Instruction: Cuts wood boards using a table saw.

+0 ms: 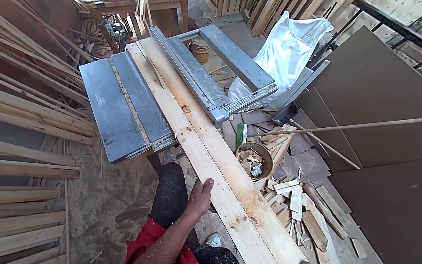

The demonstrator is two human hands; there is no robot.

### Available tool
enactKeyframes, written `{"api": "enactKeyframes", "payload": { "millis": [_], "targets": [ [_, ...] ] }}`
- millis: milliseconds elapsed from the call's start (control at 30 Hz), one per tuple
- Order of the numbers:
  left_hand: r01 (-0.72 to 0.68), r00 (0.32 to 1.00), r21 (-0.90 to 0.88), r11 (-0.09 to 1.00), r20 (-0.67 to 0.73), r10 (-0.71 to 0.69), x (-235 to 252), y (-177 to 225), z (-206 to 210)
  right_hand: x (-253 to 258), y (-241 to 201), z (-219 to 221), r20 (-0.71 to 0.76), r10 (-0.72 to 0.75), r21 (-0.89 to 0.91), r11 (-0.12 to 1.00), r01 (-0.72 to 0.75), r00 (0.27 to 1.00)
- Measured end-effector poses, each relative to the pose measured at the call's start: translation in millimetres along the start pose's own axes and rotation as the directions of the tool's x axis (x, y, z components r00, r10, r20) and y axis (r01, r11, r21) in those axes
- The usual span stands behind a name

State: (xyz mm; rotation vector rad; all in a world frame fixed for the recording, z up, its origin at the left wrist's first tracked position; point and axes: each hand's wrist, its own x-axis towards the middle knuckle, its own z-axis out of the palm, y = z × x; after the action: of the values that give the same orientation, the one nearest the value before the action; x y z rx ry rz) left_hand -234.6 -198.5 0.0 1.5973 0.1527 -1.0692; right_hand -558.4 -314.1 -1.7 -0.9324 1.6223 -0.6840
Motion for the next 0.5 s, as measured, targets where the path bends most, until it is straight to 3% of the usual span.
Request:
{"api": "enactKeyframes", "payload": {
  "millis": [100,200,333,500],
  "targets": [
    [0.037,0.999,0.021,0.999,-0.023,-0.036,19.1,23.8,-19.1,-8.9,-11.9,32.7,0.02,-0.028,-0.055,0.998,0.029,0.999],
    [0.016,0.999,-0.008,1.0,-0.045,-0.016,18.9,39.8,-36.5,-26.2,-25.2,58.8,0.0,-0.01,0.019,1.0,0.01,1.0],
    [-0.015,0.997,0.002,1.0,-0.078,0.015,7.4,56.9,-44.9,-33.3,-29.4,65.4,0.044,0.045,0.054,0.997,-0.047,0.998],
    [-0.039,0.996,-0.108,0.993,-0.081,0.03,-7.6,25.3,-31.0,-28.8,-20.3,45.0,0.245,0.065,0.161,0.981,-0.107,0.967]
  ]
}}
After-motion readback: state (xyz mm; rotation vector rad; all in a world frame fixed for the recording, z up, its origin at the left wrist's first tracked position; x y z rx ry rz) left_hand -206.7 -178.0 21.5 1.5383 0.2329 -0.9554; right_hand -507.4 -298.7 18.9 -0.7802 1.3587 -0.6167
